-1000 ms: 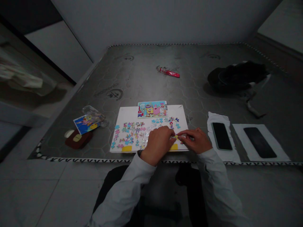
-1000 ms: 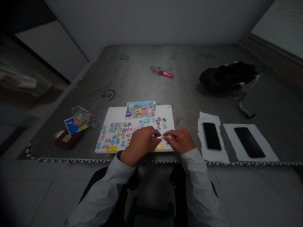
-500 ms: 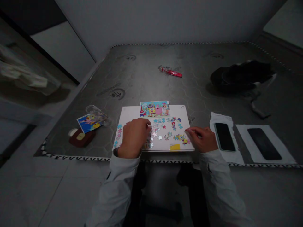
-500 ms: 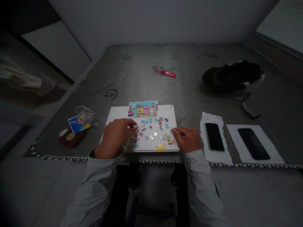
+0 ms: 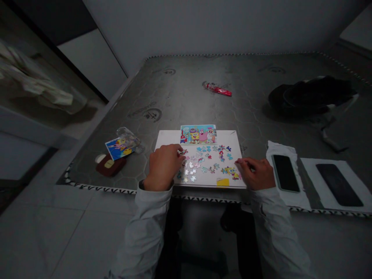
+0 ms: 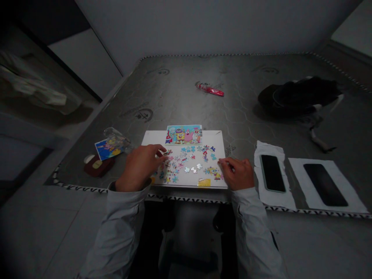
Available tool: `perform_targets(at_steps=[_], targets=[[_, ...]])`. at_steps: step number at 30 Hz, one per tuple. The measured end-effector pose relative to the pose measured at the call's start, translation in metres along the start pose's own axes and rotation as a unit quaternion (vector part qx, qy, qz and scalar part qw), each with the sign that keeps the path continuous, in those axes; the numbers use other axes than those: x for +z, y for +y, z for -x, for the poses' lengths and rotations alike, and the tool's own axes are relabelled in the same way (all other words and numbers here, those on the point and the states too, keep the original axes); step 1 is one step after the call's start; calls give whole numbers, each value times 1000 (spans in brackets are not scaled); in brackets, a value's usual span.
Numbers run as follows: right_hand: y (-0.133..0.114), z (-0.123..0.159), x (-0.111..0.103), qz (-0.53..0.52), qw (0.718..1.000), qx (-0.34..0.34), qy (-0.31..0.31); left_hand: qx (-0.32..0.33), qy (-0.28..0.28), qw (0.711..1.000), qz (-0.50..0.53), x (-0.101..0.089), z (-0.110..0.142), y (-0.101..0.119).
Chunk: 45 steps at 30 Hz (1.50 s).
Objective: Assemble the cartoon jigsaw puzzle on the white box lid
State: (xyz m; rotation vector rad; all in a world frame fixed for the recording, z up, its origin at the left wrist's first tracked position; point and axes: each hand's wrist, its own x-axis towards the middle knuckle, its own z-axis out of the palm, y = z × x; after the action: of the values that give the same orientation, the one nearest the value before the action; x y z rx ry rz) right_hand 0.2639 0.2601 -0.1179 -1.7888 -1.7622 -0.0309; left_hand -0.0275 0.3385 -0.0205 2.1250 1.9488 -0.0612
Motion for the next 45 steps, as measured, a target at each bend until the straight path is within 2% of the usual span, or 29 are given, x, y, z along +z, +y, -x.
perform_targets(at_steps=[13,27,35,45], targets=[[2,0,4,7,1000,-16,-2,3,10,1000,-8,0,1,-9],[3,1,2,15,1000,-4,-11,-1,-34,999,-14,-3,2,-5],[2,0,1,8,1000,-4,-23,2,-25,1000,-9,-2,2,-7],[4,0,2,19,1000,-9,2,-9,0,1000,-25,-2,1,-10]])
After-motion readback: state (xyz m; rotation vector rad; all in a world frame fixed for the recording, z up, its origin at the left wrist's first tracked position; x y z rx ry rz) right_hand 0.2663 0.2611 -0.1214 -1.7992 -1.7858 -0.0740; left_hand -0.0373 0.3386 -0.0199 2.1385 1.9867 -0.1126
